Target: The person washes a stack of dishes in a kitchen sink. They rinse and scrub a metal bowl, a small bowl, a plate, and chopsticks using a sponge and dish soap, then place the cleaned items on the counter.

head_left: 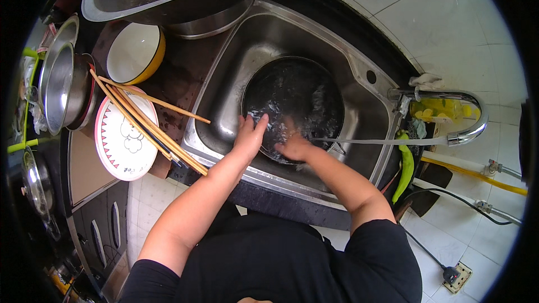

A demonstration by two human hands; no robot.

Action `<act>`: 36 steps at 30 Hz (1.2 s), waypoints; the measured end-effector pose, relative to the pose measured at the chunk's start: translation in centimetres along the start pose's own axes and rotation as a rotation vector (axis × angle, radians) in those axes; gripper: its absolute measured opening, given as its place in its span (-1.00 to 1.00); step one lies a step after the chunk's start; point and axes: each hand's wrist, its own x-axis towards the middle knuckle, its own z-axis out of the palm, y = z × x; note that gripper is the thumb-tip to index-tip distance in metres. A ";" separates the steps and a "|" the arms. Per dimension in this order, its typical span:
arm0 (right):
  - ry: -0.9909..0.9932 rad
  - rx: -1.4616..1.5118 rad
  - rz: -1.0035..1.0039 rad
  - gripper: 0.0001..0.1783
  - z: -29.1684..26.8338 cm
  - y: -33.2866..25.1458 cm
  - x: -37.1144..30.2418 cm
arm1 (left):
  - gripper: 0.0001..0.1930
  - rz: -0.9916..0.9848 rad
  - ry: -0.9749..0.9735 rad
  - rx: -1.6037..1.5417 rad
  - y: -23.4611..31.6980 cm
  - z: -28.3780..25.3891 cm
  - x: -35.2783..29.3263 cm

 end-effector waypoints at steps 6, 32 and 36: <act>0.129 0.014 -0.100 -0.26 -0.7 -5.1 8.0 | -0.10 -0.004 -0.026 0.044 -0.6 0.0 0.2; 0.956 0.158 0.357 -0.59 -0.2 10.3 -7.1 | -0.31 0.292 -0.260 1.268 2.0 2.8 0.6; 0.530 0.434 0.417 -0.49 -0.6 13.7 -5.0 | -0.20 0.172 -0.186 1.121 1.5 3.5 3.3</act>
